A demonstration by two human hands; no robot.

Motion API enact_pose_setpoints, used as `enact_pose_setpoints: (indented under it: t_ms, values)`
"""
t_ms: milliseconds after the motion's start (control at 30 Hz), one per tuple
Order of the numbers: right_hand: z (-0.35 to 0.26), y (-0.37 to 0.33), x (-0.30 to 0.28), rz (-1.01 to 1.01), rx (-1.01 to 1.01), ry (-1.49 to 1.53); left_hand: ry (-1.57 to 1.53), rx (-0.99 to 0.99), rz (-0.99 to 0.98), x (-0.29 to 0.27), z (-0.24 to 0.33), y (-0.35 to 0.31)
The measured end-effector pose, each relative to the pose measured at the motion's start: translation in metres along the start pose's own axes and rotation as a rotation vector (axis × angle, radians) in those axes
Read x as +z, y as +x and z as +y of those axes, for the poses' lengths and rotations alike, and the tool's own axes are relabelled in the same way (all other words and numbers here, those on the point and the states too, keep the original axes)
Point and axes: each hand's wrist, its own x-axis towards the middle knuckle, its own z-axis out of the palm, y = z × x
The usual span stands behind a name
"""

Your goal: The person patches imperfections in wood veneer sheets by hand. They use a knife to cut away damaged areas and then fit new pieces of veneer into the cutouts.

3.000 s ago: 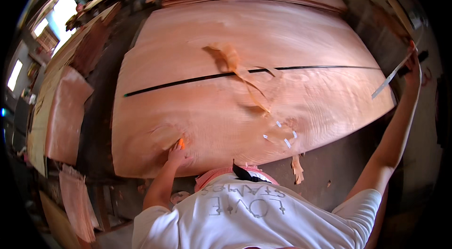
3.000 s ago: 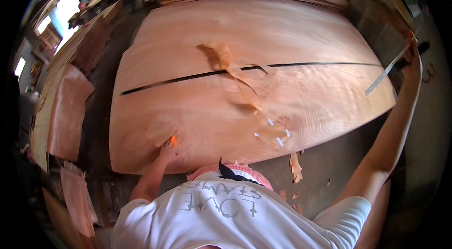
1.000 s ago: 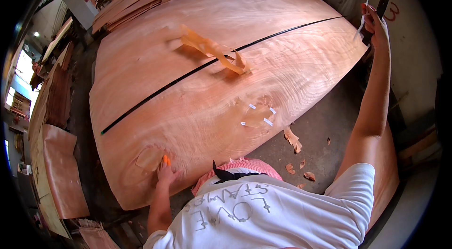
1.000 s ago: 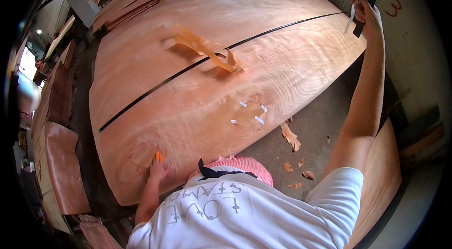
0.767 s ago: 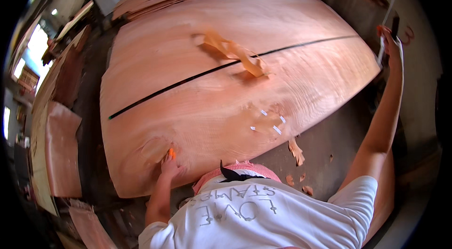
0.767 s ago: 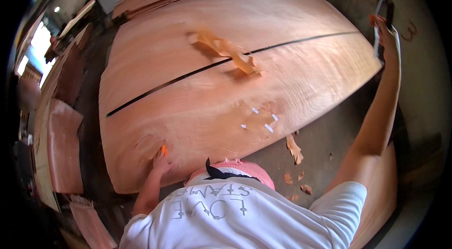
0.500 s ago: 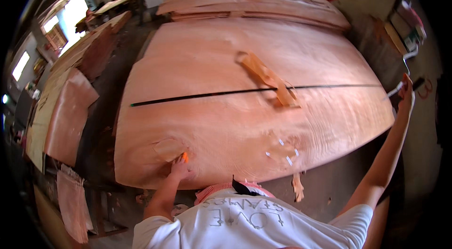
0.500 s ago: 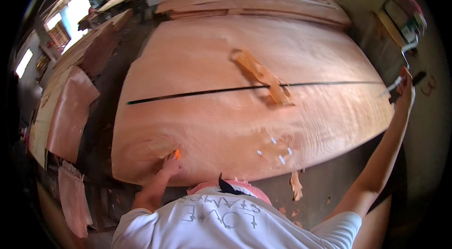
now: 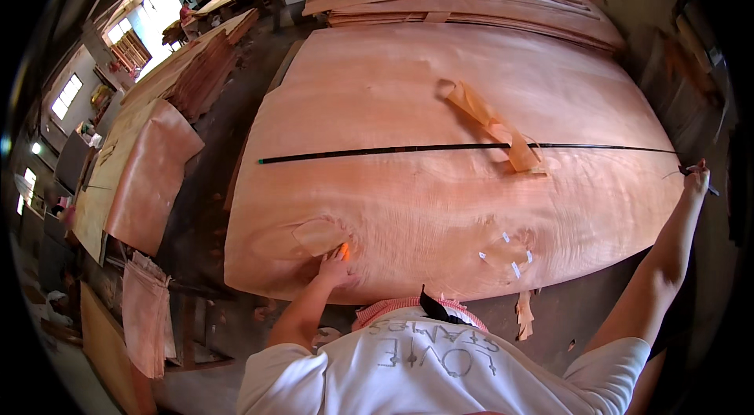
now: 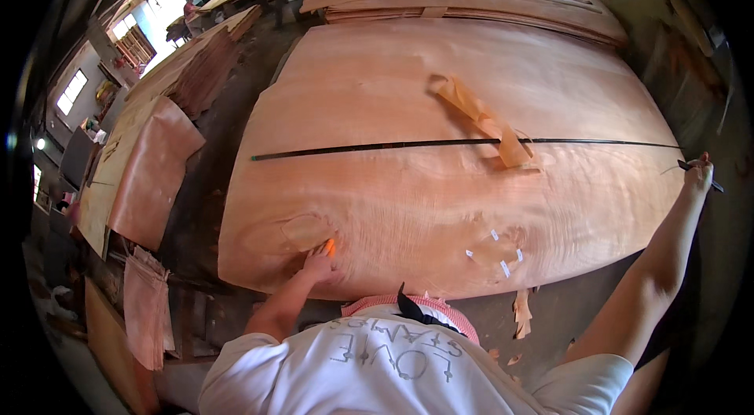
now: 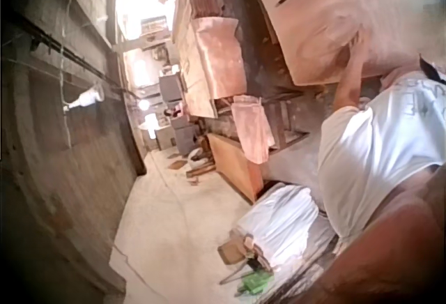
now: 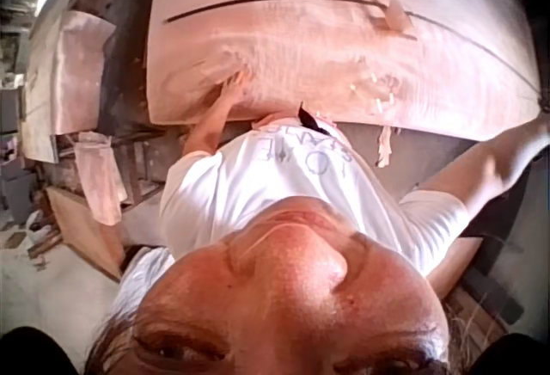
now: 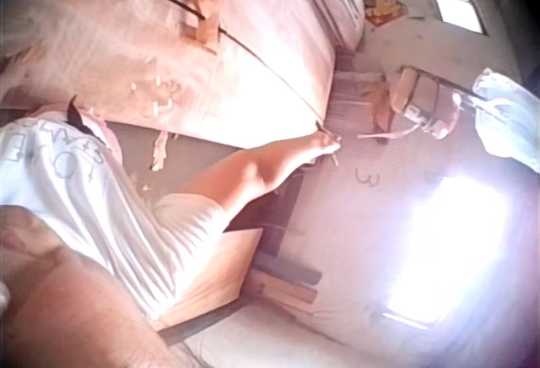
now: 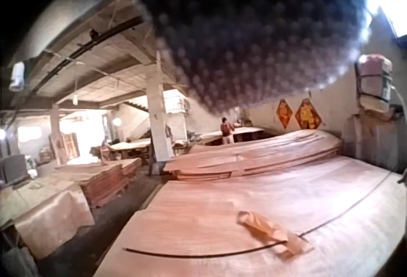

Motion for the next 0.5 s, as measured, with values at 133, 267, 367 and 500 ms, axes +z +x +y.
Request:
enact_pose_setpoints:
  t_ms: [133, 267, 367, 500]
  values:
    - [-0.009, -0.012, 0.003, 0.172, 0.167, -0.283, -0.004, 0.037, -0.019, -0.01, 0.022, 0.012]
    - [0.083, -0.116, 0.03, 0.172, 0.395, -0.558, 0.029, 0.011, 0.006, -0.002, 0.01, -0.005]
    - [0.11, -0.218, 0.098, 0.136, 0.564, -0.756, -0.004, 0.011, 0.002, 0.001, 0.005, -0.01]
    - [0.106, -0.324, 0.174, -0.092, 0.862, -0.66, -0.004, 0.043, 0.048, 0.005, 0.005, 0.002]
